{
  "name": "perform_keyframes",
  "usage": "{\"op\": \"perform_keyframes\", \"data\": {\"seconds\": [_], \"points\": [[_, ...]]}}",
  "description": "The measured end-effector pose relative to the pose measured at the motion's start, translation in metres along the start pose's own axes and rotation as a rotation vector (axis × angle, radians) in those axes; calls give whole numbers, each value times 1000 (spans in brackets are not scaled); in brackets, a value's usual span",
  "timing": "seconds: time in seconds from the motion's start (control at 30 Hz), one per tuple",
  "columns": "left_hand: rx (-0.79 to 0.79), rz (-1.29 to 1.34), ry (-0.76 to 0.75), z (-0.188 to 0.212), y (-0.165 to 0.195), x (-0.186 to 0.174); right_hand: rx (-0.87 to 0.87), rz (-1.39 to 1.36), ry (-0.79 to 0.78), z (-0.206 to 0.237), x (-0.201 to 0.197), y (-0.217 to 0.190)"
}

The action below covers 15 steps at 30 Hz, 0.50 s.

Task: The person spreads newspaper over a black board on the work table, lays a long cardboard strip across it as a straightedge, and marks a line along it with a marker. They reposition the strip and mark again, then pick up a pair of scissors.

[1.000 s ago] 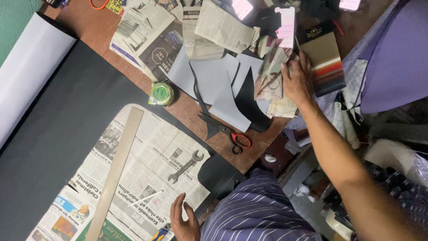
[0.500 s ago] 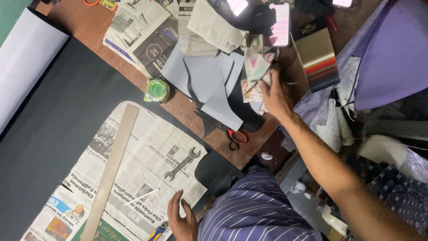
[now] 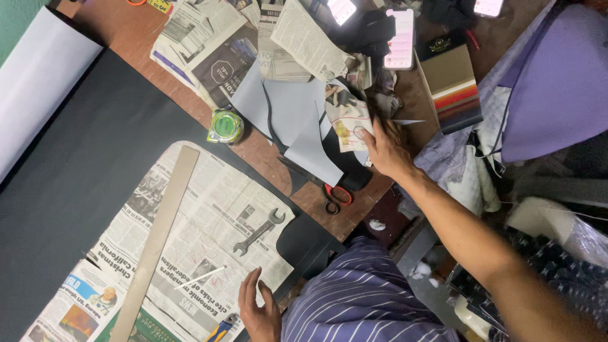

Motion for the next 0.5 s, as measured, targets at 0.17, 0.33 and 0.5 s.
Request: {"op": "perform_keyframes", "data": {"seconds": [0.17,0.33,0.5], "points": [[4,15,17,0,-4,-2,314,-460,-81,-12,-7,16],[14,-15,25,1,-7,-2,292,-387,248,-36,-51,51],[-15,-26,33,1,-14,-5,221,-180,541,-68,-103,114]]}}
Point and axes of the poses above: each hand's wrist, its own z-axis away from the middle knuckle, its own x-axis out of the palm, y = z × x, the point moved 7 cm from there along -z, towards the middle knuckle, and after that the axes turned 1 degree about -x, right-handed, at the moved point
